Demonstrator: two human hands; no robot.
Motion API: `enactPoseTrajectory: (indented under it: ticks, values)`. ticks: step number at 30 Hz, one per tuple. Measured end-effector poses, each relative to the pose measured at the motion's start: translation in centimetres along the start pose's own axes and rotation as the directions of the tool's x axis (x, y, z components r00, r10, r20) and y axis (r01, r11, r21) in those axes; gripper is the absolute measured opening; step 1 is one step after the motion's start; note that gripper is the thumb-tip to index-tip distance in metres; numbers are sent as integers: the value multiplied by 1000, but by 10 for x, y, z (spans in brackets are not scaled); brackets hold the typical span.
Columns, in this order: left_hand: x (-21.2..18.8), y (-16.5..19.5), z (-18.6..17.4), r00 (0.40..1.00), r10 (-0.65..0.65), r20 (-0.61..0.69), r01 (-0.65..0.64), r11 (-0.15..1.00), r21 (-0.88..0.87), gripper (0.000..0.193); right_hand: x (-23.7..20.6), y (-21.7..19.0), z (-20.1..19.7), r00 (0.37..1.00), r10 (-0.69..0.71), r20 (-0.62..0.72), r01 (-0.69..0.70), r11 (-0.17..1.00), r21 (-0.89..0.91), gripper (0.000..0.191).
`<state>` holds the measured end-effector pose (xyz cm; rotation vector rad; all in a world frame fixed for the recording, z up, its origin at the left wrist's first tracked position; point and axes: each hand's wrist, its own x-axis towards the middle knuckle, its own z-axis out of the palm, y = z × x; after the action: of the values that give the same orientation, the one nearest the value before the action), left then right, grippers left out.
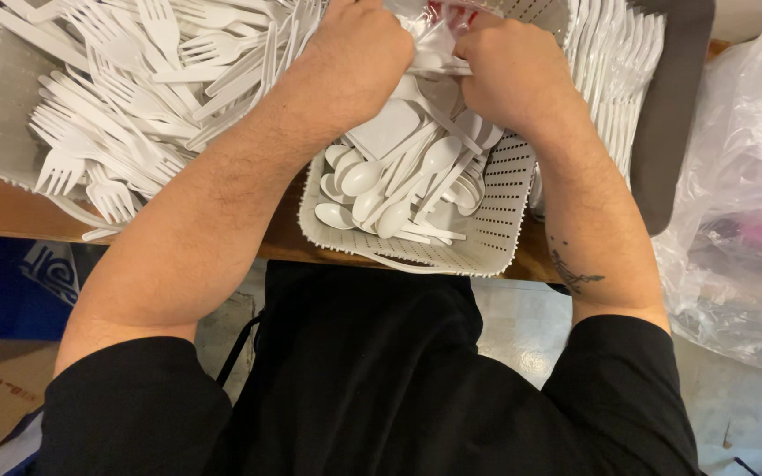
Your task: The person wraps plastic forks and spoons together with a napkin and slides each wrapped set into a small clear plastic sleeve, placing finished sets into a basket on the table. They repeatedly take utensils from baskets of loose plastic cutlery and napkins to assemble the sets one at a time.
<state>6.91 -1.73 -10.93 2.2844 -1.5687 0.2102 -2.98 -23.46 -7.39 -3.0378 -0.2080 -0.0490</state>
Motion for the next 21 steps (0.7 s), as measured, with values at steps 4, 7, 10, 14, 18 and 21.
enactPoseTrajectory:
  ticks: [4, 7, 10, 14, 18, 21]
  values:
    - [2, 0, -5, 1000, 24, 15, -24, 1000, 15, 14, -2, -7, -13, 996, -23, 83, 22, 1000, 10, 25]
    - [4, 1, -9, 998, 46, 34, -49, 996, 73, 13, 0, -13, -24, 983, -50, 178, 43, 998, 46, 33]
    - [5, 2, -12, 998, 59, 19, -61, 995, 80, 11, 3, -17, -33, 933, -18, 358, -4, 998, 61, 34]
    - [6, 2, -12, 996, 55, 71, -61, 995, 85, 10, 2, -21, -42, 886, 22, 462, -97, 985, 140, 33]
    - [8, -1, -12, 998, 52, 35, -54, 997, 51, 9, 0, -18, -42, 917, -4, 399, -84, 975, 205, 30]
    - [6, -3, -12, 998, 53, 44, -55, 997, 46, 12, -1, -14, -36, 948, -41, 315, -16, 984, 177, 27]
